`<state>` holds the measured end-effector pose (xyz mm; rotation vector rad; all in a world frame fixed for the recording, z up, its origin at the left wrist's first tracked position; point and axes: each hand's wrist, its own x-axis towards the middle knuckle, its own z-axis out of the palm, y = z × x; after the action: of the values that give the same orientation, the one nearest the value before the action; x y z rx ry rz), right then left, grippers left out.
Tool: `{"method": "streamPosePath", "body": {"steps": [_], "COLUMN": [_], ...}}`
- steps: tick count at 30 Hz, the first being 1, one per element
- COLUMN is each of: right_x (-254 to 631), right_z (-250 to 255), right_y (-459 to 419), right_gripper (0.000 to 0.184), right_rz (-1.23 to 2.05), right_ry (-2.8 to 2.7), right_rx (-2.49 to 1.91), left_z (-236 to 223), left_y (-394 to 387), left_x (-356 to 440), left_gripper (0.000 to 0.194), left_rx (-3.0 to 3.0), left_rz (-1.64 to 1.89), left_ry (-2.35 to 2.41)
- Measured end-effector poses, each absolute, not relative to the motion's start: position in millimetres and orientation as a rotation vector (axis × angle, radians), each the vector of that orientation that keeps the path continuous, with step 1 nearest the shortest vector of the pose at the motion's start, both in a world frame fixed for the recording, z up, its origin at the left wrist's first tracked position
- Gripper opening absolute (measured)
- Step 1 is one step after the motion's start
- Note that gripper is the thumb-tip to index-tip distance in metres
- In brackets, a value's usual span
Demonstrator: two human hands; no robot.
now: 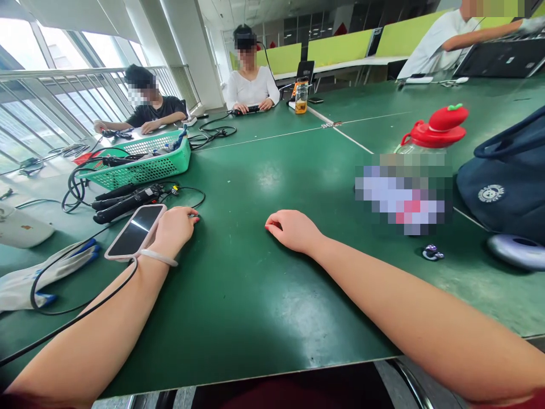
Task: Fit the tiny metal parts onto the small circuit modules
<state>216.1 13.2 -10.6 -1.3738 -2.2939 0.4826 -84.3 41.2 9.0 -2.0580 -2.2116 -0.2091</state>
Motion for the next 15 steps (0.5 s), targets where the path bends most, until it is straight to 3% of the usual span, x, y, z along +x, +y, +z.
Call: {"method": "streamPosePath", "body": {"steps": [9,15], "right_x": [216.9,217.2], "right_z": [-12.4,-12.1], "right_y": [14.6,14.7], "right_gripper": [0.022,0.022], "right_rz": [0.481,0.477], "right_ry": [-2.298,-2.307], "right_rx": [-1.357,-1.349], "left_z": [11.0,5.8], "left_y": [41.8,45.2], "left_x": [-81.2,-86.0], "left_gripper": [0.024,0.031], "left_rx": [-2.008,-1.991], "left_rz": [-0.333,-0.615], "left_ry": [-2.301,-2.329]}}
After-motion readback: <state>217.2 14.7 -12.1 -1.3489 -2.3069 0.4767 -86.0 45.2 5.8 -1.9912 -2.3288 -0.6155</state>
